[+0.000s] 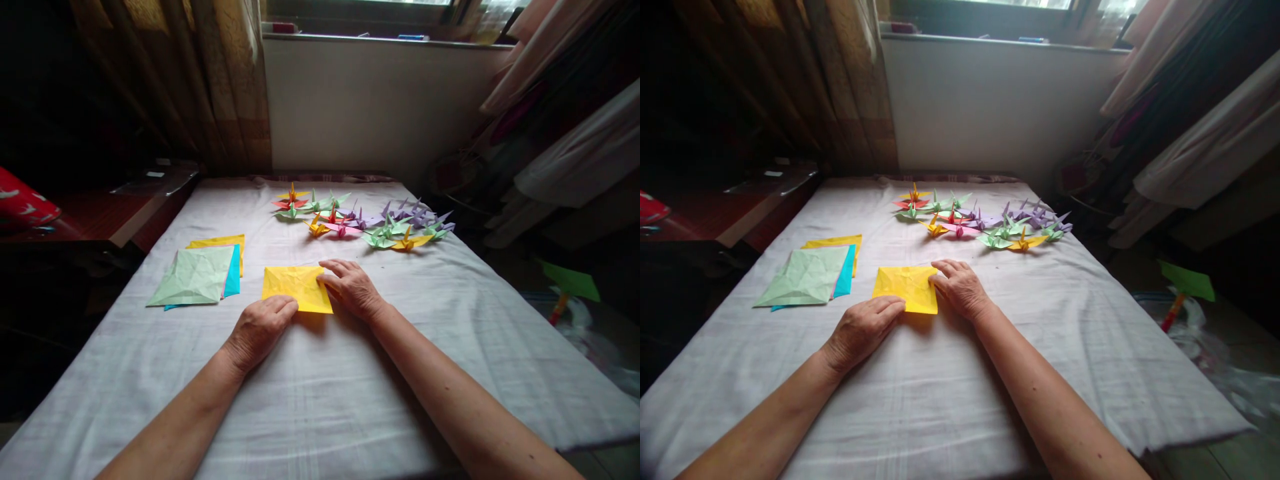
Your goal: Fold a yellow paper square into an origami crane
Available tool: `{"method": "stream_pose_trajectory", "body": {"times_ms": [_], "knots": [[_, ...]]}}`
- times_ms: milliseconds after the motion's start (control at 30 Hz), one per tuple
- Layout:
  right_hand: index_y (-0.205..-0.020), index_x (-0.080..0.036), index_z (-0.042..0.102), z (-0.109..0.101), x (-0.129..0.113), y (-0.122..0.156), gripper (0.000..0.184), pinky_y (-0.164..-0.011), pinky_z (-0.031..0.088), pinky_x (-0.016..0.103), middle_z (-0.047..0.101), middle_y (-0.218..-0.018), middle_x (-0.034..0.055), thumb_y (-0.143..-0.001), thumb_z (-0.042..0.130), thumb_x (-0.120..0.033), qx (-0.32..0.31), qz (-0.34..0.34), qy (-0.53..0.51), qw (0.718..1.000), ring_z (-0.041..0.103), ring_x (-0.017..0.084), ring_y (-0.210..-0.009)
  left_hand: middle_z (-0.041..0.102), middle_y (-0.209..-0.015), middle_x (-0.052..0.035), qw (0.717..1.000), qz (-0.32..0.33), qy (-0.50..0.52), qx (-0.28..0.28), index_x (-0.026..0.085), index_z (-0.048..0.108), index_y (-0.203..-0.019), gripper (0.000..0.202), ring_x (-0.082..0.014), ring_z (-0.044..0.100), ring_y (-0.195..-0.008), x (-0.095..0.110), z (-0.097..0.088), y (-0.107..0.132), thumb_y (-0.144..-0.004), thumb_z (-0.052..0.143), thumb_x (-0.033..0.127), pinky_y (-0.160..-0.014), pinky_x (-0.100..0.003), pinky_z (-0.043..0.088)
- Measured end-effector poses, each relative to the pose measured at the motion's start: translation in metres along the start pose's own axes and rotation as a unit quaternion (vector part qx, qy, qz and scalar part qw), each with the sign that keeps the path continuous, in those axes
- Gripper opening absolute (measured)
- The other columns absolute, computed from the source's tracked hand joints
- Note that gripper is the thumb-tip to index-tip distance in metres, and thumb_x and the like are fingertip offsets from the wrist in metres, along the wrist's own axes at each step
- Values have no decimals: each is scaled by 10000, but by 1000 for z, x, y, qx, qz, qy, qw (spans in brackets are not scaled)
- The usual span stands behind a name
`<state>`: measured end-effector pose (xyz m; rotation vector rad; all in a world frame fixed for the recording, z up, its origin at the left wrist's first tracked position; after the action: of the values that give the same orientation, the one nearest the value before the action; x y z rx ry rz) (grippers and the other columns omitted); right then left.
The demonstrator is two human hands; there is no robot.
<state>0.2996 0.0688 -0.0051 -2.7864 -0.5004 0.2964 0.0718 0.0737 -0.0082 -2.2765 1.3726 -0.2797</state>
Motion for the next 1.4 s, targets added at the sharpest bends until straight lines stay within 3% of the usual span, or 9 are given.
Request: {"method": "stream_pose_trajectory", "body": {"times_ms": [233,333,467,567,733,833,1133,1400], "knots": [[-914,-230,690,-14,-34,29,189,-1021,417,383,703,-1204,57,-922,513,-164,60,-125,-23,990,584,200,-1195,750,-1052,-70,999,-32,19,-1,213,709,-998,247,-204,696,-979,-18,-2,6,-964,465,199,-862,-344,566],[-868,-235,657,-14,-51,39,186,-996,411,351,744,-1053,26,-925,508,-141,68,-179,-32,981,627,174,-1074,759,-1043,-47,998,-42,52,-19,222,718,-1005,253,-207,694,-1006,-22,-4,10,-960,469,209,-887,-353,563],[-811,-222,616,-8,-66,45,222,-930,414,333,735,-853,8,-959,475,-135,47,-189,-27,981,632,142,-805,747,-1116,-39,990,-59,112,-59,223,706,-1096,268,-225,661,-1106,-21,-10,16,-966,475,260,-960,-392,535],[-814,-206,618,-6,-69,46,230,-846,431,309,733,-846,28,-969,459,-146,46,-188,-40,980,628,146,-761,740,-1143,-32,985,-49,141,-86,233,714,-1094,260,-236,645,-1135,-21,-12,21,-966,492,277,-974,-411,522],[-959,-213,656,-8,-58,53,217,-862,449,319,750,-989,51,-987,441,-222,7,-130,-91,987,666,163,-889,731,-1168,-33,977,-65,184,-89,259,708,-1124,268,-240,622,-1172,-28,-6,29,-977,484,273,-991,-445,496],[-984,-212,660,-9,-45,56,176,-886,457,332,750,-1036,54,-965,485,-226,13,-92,-144,985,671,178,-984,730,-1168,-33,970,-77,211,-96,268,709,-1120,261,-238,608,-1185,-31,-4,30,-972,494,272,-1009,-450,477],[-801,-233,714,-1,-27,29,77,-857,489,317,749,-887,33,-829,643,-242,-13,94,-238,967,676,186,-891,709,-1209,-28,938,-113,284,-163,234,691,-882,131,-247,557,-1232,-35,-10,27,-910,571,279,-1097,-467,373],[-685,-232,659,12,-35,26,128,-889,415,389,725,-912,39,-803,667,-279,43,172,-165,970,627,225,-959,692,-1246,-27,930,-113,305,-171,231,694,-866,250,-243,546,-1252,-34,-15,24,-966,487,331,-1088,-450,380]]}}
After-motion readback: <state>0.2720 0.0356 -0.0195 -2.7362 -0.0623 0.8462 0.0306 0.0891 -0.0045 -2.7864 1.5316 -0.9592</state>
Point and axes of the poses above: each hand's wrist, its own y-axis away from the middle knuckle, its own z-axis out of the palm, x = y × z, the point moved 2 cm from there along -y, towards the middle knuckle
